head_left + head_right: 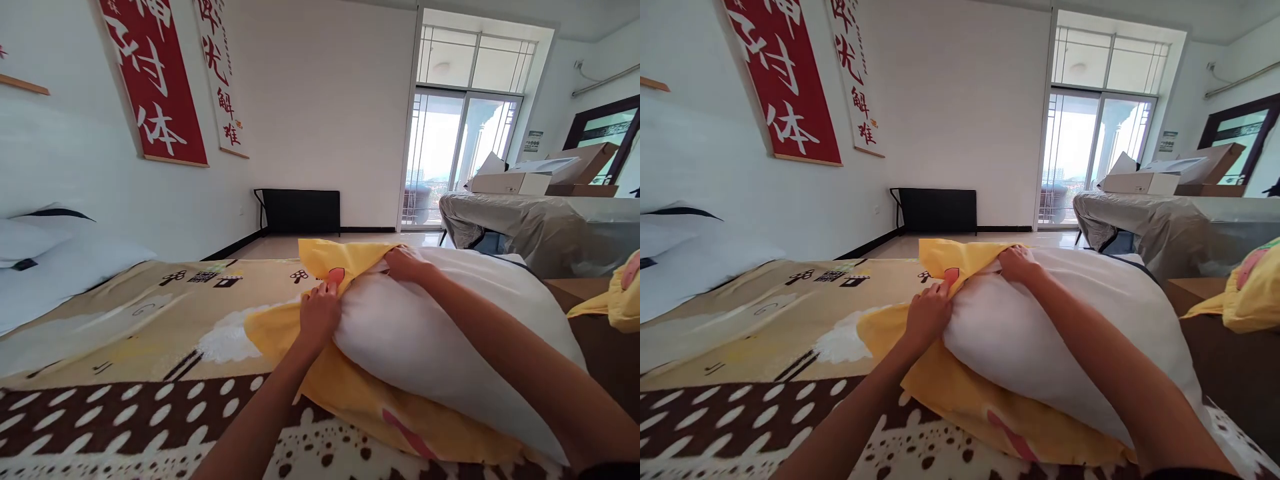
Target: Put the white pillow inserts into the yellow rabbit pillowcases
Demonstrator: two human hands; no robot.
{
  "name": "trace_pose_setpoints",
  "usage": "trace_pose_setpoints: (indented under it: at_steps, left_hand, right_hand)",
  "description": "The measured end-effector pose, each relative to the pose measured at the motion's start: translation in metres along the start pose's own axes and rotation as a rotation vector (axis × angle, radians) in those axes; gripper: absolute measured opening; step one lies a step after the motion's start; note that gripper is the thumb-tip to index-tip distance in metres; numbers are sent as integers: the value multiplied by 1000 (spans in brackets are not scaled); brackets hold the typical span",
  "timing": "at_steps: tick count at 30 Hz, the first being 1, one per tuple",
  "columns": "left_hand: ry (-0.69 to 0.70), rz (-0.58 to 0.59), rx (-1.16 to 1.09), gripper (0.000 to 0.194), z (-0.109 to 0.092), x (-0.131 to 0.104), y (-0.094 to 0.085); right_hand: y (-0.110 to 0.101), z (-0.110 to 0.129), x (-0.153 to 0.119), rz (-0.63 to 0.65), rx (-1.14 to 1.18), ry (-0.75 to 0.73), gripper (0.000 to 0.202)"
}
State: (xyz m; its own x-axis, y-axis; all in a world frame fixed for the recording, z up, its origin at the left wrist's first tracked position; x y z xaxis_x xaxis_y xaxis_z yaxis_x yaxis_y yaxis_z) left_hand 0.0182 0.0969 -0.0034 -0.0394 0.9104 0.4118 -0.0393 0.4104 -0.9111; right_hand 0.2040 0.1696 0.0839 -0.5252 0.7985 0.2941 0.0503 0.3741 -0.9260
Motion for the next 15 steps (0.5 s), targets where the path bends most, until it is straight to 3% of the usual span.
trace_pose_setpoints:
  at_steps: [2,4,6,8,11,15]
  left_hand:
    - [-12,69,-13,38,1,5,30]
    - [-34,122,-31,38,5,7,53]
    - [-63,143,-44,38,14,9,64]
    - [-90,135,-45,38,23,14,62]
    - [-139,56,-16,34,30,24,42]
    - [-155,-86,24,37,17,29,19]
  right_hand:
    - [14,30,-19,19,-17,-48,32]
    - [35,67,-49,-5,-14,-189,28]
    - [62,100,-80,-77,34,-452,20]
    - [90,115,-99,-103,-4,-528,23]
    - [117,104,-97,-248,-90,-400,36]
    - [120,70,-69,-270,-63,-350,53]
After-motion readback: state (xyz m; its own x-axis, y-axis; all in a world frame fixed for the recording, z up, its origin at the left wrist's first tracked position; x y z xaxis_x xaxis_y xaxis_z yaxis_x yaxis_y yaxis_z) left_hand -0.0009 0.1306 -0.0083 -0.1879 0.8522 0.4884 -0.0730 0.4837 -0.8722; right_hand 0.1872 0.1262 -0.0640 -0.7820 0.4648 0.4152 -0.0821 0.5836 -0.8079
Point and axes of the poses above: each hand's wrist, its own x-axis towards the middle knuckle, its own y-axis out of the palm, z = x × y, the point moved 1 cm from there along x, towards the middle knuckle, and after that the axes turned 3 degrees about x, right-handed, at the moved point
